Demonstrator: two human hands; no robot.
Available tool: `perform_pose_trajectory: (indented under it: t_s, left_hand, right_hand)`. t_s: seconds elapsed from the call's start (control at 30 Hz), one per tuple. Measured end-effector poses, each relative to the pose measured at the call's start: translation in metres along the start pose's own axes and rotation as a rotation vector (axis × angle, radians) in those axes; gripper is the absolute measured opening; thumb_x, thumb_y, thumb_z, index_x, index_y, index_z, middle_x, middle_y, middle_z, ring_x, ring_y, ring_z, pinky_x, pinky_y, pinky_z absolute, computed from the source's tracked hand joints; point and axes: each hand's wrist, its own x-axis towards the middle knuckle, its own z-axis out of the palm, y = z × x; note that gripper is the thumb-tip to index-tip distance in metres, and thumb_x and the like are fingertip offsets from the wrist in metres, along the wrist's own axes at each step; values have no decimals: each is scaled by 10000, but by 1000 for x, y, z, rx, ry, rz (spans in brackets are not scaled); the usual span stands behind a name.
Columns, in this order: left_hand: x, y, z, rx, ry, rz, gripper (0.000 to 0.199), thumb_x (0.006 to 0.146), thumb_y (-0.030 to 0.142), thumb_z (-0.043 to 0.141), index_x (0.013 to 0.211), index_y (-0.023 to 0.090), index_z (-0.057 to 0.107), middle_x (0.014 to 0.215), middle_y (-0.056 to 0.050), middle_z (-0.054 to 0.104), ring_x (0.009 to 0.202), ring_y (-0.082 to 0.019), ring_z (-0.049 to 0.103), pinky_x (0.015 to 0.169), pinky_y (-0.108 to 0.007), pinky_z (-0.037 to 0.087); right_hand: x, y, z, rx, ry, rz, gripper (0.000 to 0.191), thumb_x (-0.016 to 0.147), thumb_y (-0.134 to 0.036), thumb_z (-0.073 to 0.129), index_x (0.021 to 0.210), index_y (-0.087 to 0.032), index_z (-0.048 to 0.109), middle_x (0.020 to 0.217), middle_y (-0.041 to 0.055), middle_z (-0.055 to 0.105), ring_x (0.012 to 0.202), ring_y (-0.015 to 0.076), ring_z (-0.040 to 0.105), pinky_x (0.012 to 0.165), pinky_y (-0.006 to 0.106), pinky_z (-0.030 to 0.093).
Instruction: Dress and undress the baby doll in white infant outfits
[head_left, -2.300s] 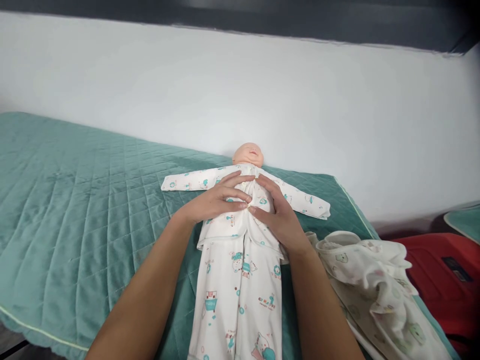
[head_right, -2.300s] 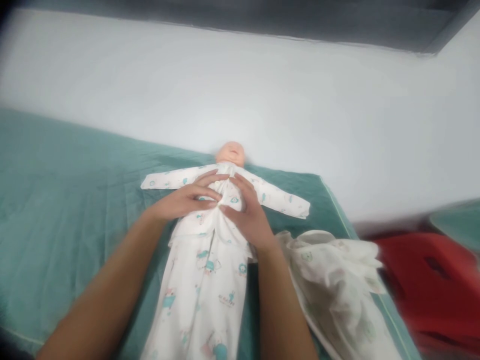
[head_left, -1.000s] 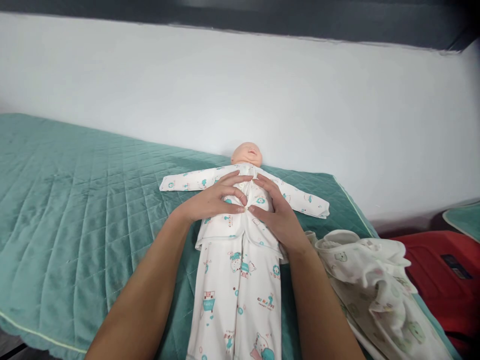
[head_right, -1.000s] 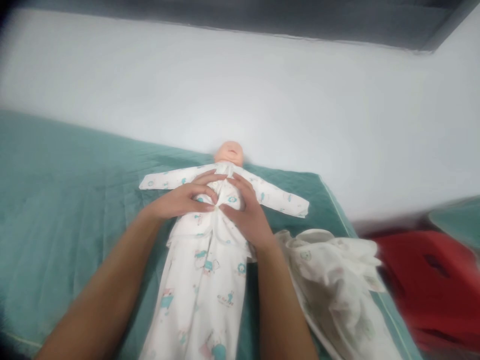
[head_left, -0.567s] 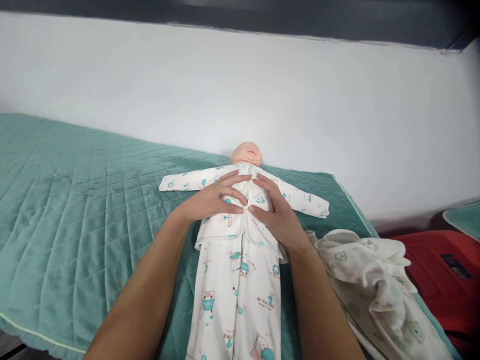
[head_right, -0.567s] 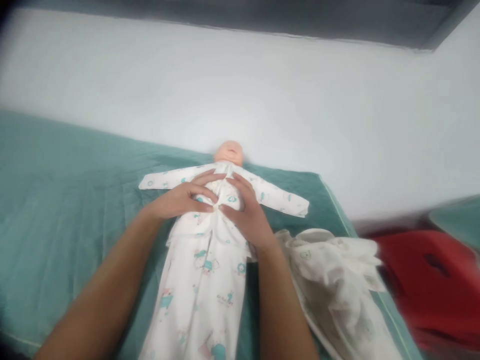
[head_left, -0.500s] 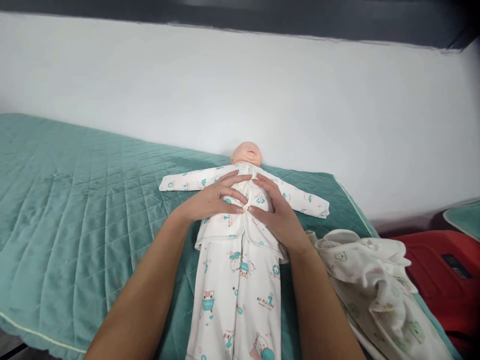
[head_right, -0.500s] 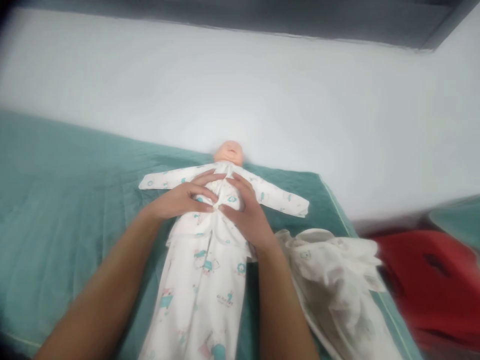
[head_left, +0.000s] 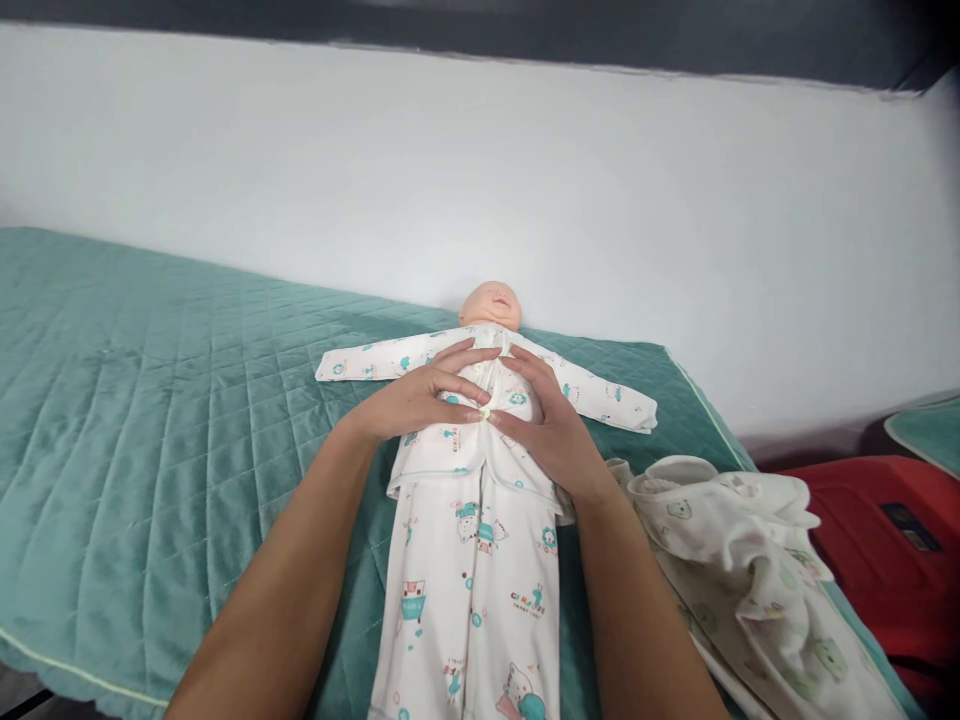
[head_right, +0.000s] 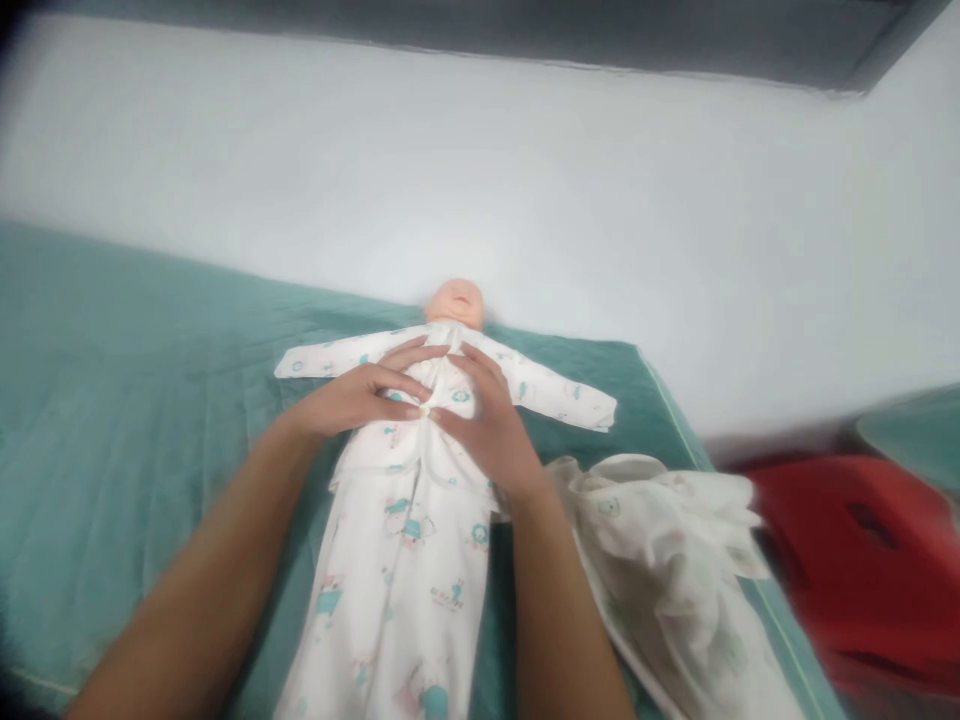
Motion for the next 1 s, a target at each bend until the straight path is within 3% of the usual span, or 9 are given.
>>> perform_pose_trajectory:
  t_s: [0.43, 1.0]
  left_hand:
    - [0, -1, 0, -25, 11, -11, 164, 865, 385, 668, 984, 301, 745, 1585, 85, 369, 1552, -232, 54, 1265, -490, 113]
    - [0, -1, 0, -39, 23, -8, 161, 856, 367, 682, 986, 309, 757, 1576, 80, 386, 1551, -235, 70, 1261, -497, 124]
  right_hand:
    - [0, 2, -2, 19, -35, -5, 546, 827, -429, 727, 1335, -376, 533, 1577, -1, 352, 1491, 250, 271, 1236, 485, 236]
    - [0, 4, -2, 14, -37, -6, 556, 826, -371, 731, 1343, -381, 526, 1589, -15, 328, 1490, 240, 270, 1233, 498, 248]
